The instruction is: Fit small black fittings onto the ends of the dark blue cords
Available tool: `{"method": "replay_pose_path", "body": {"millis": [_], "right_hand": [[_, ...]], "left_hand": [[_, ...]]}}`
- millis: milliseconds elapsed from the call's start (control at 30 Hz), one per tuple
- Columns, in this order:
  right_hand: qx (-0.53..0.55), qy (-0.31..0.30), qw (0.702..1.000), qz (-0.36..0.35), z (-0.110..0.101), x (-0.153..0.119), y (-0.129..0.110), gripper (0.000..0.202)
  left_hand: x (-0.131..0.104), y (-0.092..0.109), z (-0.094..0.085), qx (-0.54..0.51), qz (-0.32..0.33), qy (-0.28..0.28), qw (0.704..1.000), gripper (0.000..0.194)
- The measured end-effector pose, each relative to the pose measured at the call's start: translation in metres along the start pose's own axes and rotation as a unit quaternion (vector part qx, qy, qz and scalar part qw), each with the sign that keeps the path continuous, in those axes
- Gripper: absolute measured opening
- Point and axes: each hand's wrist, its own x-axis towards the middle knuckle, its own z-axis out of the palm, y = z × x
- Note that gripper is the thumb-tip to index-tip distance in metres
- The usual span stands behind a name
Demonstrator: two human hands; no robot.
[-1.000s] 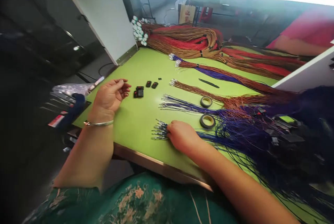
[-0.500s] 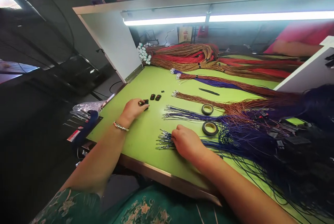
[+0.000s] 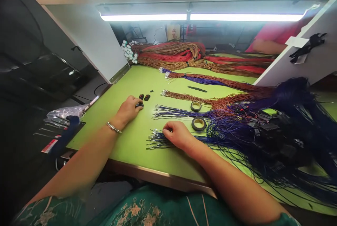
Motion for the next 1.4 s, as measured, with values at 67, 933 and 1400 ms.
{"method": "replay_pose_path", "body": {"millis": [67, 933, 1400], "right_hand": [[-0.004, 0.006, 1.0, -0.004, -0.001, 0.0, 0.0, 0.013], [-0.033, 0.186, 0.982, -0.033, -0.007, -0.004, 0.0, 0.013], [-0.119, 0.17, 0.977, -0.051, -0.007, -0.005, 0.0, 0.014]], "left_hand": [[0.004, -0.003, -0.002, 0.018, 0.008, -0.013, 1.0, 0.021], [-0.055, 0.098, -0.001, -0.797, -0.199, -0.244, 0.516, 0.031], [-0.057, 0.097, -0.001, -0.791, -0.184, -0.255, 0.524, 0.031]]}}
